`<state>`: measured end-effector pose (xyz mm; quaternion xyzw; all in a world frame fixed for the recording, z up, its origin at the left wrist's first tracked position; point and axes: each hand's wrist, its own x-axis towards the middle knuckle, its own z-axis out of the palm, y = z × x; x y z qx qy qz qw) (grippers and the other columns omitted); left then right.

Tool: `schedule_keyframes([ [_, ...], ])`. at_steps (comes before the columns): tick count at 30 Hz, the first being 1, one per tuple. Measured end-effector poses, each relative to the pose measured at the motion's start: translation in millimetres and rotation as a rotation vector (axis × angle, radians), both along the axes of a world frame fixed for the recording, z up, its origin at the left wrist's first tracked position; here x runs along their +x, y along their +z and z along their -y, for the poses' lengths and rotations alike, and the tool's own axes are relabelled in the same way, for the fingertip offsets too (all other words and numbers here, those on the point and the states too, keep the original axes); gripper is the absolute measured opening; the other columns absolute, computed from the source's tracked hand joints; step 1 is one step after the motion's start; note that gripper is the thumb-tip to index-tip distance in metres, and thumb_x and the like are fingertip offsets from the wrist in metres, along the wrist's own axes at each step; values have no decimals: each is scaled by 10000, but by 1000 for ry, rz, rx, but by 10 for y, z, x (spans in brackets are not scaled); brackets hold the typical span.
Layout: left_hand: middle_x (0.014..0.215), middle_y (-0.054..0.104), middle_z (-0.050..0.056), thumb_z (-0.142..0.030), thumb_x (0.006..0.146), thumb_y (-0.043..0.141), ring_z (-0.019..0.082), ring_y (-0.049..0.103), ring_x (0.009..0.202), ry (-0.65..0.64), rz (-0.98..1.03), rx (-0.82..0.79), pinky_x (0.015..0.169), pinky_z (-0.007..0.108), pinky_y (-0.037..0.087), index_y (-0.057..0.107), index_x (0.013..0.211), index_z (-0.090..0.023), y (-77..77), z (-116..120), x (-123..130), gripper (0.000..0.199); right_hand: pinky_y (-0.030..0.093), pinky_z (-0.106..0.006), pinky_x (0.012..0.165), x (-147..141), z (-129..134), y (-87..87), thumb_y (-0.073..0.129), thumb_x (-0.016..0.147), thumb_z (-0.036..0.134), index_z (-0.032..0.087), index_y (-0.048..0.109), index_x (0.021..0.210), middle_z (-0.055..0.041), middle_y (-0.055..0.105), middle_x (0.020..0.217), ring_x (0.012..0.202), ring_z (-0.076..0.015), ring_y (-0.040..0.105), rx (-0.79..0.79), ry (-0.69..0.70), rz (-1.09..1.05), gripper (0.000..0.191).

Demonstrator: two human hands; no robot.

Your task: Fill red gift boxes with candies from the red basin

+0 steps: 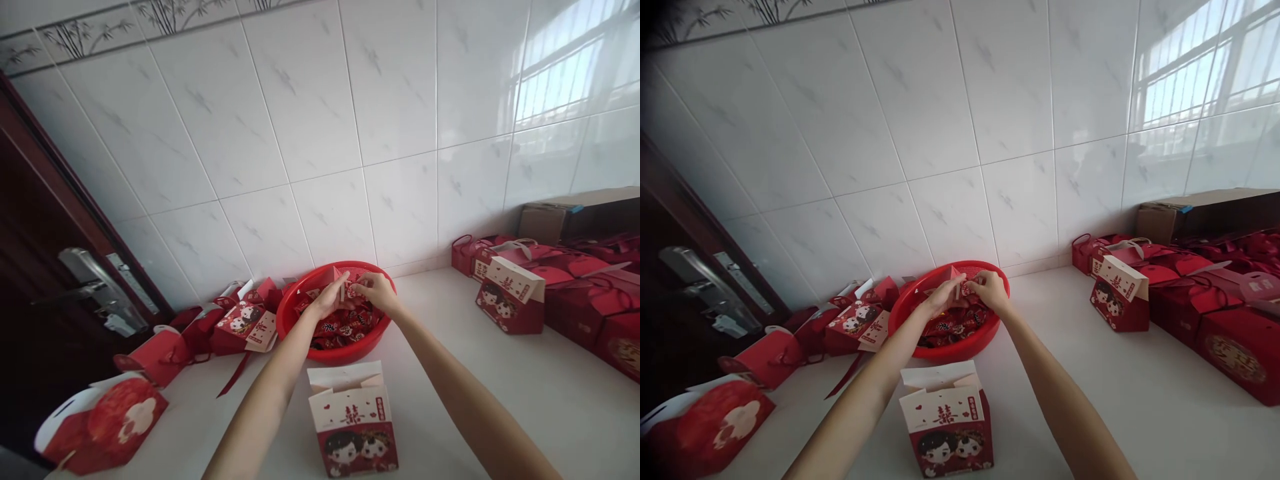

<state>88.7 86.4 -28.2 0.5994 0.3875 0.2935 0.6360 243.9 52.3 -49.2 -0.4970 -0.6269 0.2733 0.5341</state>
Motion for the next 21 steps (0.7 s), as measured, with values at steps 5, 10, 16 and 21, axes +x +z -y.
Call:
schedule_keyframes([
  [5, 823, 717, 34, -483, 726, 828, 189, 687, 825, 53, -1, 128, 804, 331, 564, 678, 808, -144, -14, -39, 55, 380, 370, -263, 537, 52, -98, -111, 660, 746, 397, 194, 593, 688, 39, 526, 551, 553, -132, 487, -30, -36, -166, 221],
  [10, 777, 688, 23, -616, 683, 798, 205, 671, 836, 38, -40, 239, 852, 362, 534, 650, 754, -141, -40, -65, 74, 503, 372, -258, 513, 70, -99, -113, 695, 709, 456, 202, 556, 706, 49, 522, 562, 513, -115, 479, -75, 85, -283, 289],
  [16, 739, 711, 76, -696, 865, 533, 204, 673, 751, 66, -61, 217, 796, 339, 525, 686, 788, -150, -34, -83, 98, 573, 410, -251, 504, 74, -85, -63, 712, 738, 399, 198, 556, 710, 53, 522, 547, 496, -104, 487, -83, 17, -428, 256],
  [21, 748, 723, 87, -499, 908, 500, 214, 677, 738, 5, -487, 322, 734, 312, 500, 679, 713, -154, -181, -161, 62, 434, 530, -271, 534, 101, -95, -12, 772, 675, 293, 228, 490, 703, 47, 592, 571, 526, -142, 614, -169, -11, -814, 290],
])
